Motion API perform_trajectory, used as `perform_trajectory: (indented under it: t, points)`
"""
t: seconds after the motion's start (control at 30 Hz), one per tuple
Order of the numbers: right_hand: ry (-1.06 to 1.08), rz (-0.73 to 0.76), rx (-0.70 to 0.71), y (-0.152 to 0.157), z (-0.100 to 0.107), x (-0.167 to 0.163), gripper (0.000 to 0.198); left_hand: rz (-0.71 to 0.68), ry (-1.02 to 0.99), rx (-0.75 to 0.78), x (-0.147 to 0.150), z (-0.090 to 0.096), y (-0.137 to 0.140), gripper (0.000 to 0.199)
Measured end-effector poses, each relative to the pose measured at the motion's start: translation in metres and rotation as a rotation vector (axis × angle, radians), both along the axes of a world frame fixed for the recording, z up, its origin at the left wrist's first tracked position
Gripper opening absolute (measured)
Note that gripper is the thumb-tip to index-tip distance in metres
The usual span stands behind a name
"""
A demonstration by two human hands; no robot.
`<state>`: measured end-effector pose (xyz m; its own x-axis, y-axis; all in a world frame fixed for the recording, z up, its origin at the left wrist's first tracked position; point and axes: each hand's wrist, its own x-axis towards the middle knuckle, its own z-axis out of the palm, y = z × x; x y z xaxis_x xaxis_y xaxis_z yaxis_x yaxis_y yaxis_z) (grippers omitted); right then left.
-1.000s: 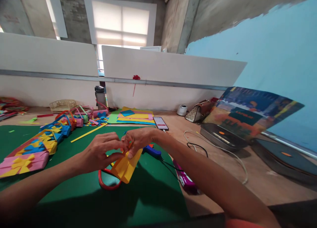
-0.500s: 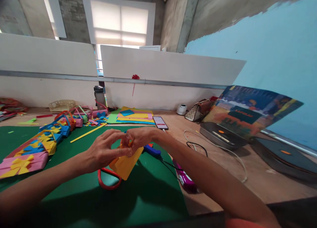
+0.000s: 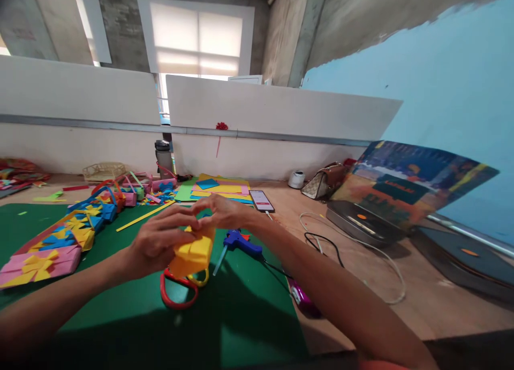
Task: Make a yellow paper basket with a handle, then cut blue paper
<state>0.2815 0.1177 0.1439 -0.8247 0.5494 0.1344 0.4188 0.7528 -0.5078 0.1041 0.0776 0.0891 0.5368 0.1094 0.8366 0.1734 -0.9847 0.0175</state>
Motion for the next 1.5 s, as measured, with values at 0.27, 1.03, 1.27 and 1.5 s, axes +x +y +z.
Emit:
perform_trajectory:
  t: [0.27,1.03,1.27,1.5]
  points:
    - [0.411,-0.335,0.178,-0.034,-0.038,-0.008,0.022,0.311,-0.159,-0.865,-0.019,-0.007,0.004,0.015]
    - [0.471,-0.309,0.230,-0.047,-0.062,-0.011,0.018,0.226,-0.036,-0.860,-0.017,-0.016,-0.009,0.020]
    - [0.120,-0.172,0.553,-0.048,-0.045,-0.007,0.020,0.311,0.197,-0.823,-0.017,-0.010,-0.011,0.018]
    - [-0.125,-0.125,0.736,-0.048,-0.047,-0.006,0.021,0.377,0.323,-0.727,-0.008,-0.008,-0.013,0.014]
